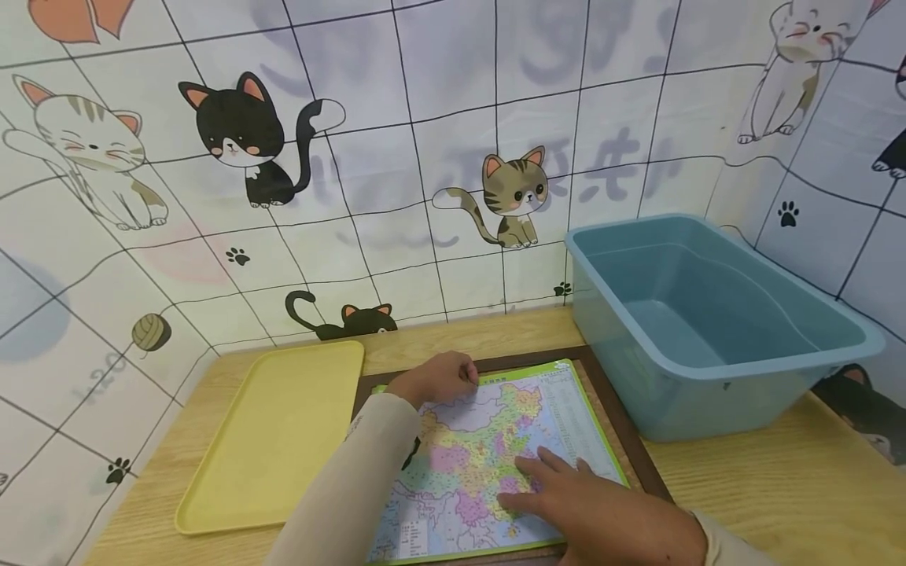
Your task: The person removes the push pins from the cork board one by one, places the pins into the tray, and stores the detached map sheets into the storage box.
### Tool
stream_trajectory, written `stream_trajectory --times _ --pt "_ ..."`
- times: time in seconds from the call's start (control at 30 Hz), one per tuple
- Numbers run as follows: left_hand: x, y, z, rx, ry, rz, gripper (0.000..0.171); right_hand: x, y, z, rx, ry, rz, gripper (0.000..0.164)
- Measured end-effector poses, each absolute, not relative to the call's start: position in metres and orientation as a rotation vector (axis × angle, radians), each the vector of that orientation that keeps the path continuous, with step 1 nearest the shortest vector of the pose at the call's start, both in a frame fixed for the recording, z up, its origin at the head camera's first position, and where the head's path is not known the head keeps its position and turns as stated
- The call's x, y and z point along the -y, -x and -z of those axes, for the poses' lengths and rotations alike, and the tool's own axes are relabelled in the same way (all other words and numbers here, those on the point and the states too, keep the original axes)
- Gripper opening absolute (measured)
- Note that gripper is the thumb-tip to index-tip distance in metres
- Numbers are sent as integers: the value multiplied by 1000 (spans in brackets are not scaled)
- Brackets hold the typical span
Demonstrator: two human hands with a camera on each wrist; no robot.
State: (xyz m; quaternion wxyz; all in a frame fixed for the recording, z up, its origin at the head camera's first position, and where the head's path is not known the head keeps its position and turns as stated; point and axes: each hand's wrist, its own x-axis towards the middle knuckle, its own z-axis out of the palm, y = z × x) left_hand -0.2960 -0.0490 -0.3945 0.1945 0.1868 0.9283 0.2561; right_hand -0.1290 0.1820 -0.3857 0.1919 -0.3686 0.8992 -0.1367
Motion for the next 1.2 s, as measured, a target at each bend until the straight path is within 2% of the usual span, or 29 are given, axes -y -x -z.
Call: stream_trajectory --times 0.57,0.87,1.2 --pt "51 298 400 -2601 -507 -749 4 -185 127 385 -2507 1029 415 78" --pt "53 298 404 -2650 -564 -696 8 -188 141 416 -2522 1120 390 80" --pt "58 295 398 -2754 -680 -604 9 -183 134 396 -2529 1070 356 79"
